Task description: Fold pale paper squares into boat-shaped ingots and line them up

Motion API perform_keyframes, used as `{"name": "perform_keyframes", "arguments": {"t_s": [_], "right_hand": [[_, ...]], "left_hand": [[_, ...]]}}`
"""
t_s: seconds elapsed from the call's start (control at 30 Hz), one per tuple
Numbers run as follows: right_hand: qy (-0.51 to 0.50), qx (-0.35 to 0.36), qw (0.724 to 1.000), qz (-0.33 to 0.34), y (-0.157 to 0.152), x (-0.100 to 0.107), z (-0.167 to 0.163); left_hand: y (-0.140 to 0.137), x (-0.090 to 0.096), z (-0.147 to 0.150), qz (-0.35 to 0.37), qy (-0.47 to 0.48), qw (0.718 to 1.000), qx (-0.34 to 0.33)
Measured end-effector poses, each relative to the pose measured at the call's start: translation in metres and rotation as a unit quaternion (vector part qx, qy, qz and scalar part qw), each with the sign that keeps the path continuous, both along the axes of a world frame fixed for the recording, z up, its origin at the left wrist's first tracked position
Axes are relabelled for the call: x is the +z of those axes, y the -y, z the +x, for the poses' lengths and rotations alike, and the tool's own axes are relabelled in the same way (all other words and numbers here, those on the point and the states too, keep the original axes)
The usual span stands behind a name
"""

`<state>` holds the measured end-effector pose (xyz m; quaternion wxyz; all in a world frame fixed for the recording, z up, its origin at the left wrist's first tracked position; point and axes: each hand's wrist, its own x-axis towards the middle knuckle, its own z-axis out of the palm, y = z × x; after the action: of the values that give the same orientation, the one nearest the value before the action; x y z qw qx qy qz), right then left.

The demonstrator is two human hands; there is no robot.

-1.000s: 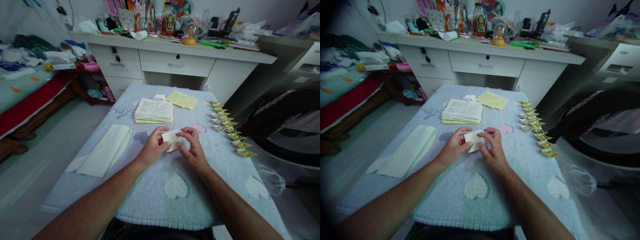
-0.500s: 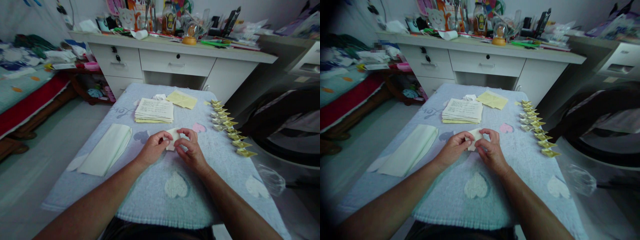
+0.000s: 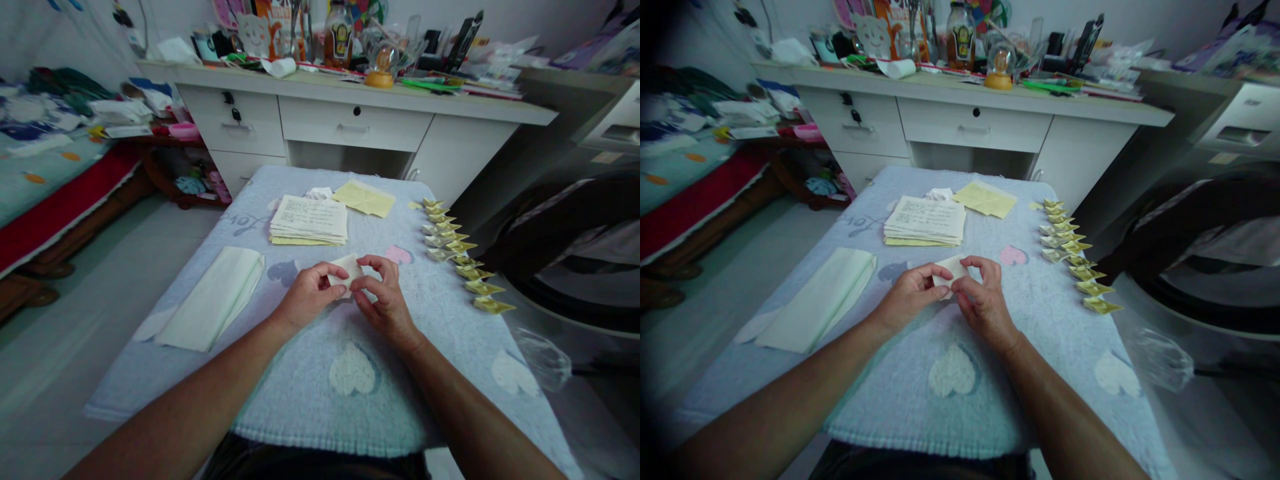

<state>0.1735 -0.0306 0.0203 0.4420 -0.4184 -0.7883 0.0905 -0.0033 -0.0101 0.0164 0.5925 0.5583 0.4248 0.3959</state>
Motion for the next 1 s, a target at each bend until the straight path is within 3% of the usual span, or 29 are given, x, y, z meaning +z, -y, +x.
{"name": "perform_keyframes", "arguments": {"t_s": [0.4,0.53,0.67,0.73,0.87,1.0], "right_hand": [[0.014,0.006,1.000,-0.011,0.001,0.001,-0.001],[0.004,0.005,1.000,-0.013,0.001,0.003,0.000],[-0.078,-0.010,0.993,-0.090,-0.001,0.000,0.002],[-0.165,0.003,0.971,-0.176,-0.004,-0.003,0.002],[-0.334,0.078,0.876,-0.339,-0.007,-0.008,0.000],[-0.385,0.102,0.840,-0.370,-0.008,-0.007,-0.003]], "left_hand": [[0.000,-0.005,0.003,0.016,-0.028,0.999,0.042],[0.000,-0.003,0.002,-0.008,-0.004,0.999,0.041],[-0.001,-0.002,0.002,-0.039,0.075,0.996,0.039],[-0.001,-0.001,0.002,-0.051,0.100,0.993,0.044],[0.000,0.003,0.004,-0.044,0.076,0.995,0.053],[0.002,0.009,0.003,-0.017,0.037,0.998,0.048]]}}
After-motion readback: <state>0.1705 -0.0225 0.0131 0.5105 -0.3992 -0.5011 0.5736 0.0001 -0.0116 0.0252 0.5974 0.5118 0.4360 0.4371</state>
